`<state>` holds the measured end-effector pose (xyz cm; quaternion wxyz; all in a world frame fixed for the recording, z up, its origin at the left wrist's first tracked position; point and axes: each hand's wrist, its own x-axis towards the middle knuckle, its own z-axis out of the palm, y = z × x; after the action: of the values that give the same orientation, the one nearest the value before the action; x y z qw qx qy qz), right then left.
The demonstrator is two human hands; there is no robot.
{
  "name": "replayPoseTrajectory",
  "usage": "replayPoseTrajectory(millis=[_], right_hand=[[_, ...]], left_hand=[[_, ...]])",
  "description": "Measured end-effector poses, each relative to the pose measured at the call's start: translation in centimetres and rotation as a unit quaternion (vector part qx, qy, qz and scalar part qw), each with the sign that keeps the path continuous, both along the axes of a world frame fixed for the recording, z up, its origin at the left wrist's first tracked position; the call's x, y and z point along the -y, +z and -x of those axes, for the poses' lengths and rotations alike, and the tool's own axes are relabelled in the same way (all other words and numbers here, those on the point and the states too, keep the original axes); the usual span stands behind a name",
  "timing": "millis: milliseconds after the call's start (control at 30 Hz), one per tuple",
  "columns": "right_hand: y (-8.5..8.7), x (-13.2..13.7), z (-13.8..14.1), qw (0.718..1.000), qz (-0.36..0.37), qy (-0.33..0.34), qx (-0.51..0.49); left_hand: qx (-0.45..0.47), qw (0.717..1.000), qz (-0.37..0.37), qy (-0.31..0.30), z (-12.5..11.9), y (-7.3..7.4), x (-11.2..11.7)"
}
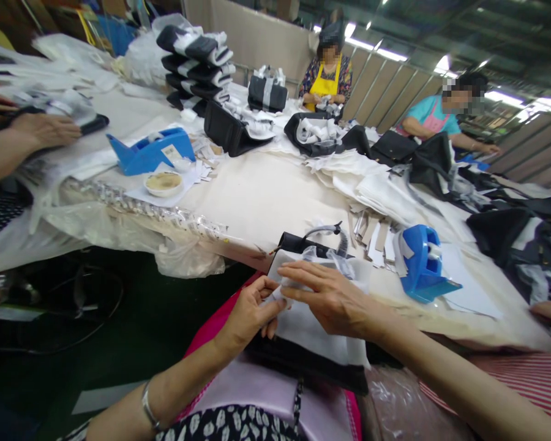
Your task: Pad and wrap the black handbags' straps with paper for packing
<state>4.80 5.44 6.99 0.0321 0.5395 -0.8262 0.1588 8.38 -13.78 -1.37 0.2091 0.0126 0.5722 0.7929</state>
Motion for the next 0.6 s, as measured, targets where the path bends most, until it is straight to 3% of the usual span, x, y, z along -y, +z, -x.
replayPoseTrajectory(millis=[100,167,233,267,333,400,433,600], right_hand=[[1.4,-3.2,0.6,0.984,0.119,-0.129,-0.030],[2.5,-7.1,1.6,0.941,0.200,-0.268,-0.058],[3.5,-12.3,2.6,0.859,0.273,-0.429,-0.061],[3.9,-15.1,3.0,0.802,0.308,-0.511,-0.043],[4.2,-20.7,3.2,0.655,0.339,-0.674,0.039],[3.8,-25.1,2.8,0.573,0.323,-0.747,0.096],[3.4,-26.7,2.4,0.550,0.310,-0.766,0.122],[0.4,-29.6,0.9,0.508,0.289,-0.777,0.234]], left_hand=[[-0.005,1.000,0.022,0.006,-0.1,0.0,-0.1],[-0.005,0.999,0.042,0.016,-0.3,-0.1,-0.2],[-0.002,0.998,0.066,0.024,-0.3,-0.4,-0.2],[-0.002,0.997,0.075,0.026,-0.3,-0.5,-0.2],[-0.005,0.996,0.090,0.018,-0.1,-0.9,-0.3],[-0.007,0.994,0.104,0.009,0.1,-1.1,-0.3],[-0.007,0.994,0.113,0.009,0.2,-1.3,-0.3],[-0.014,0.988,0.150,0.030,0.2,-2.0,-0.2]])
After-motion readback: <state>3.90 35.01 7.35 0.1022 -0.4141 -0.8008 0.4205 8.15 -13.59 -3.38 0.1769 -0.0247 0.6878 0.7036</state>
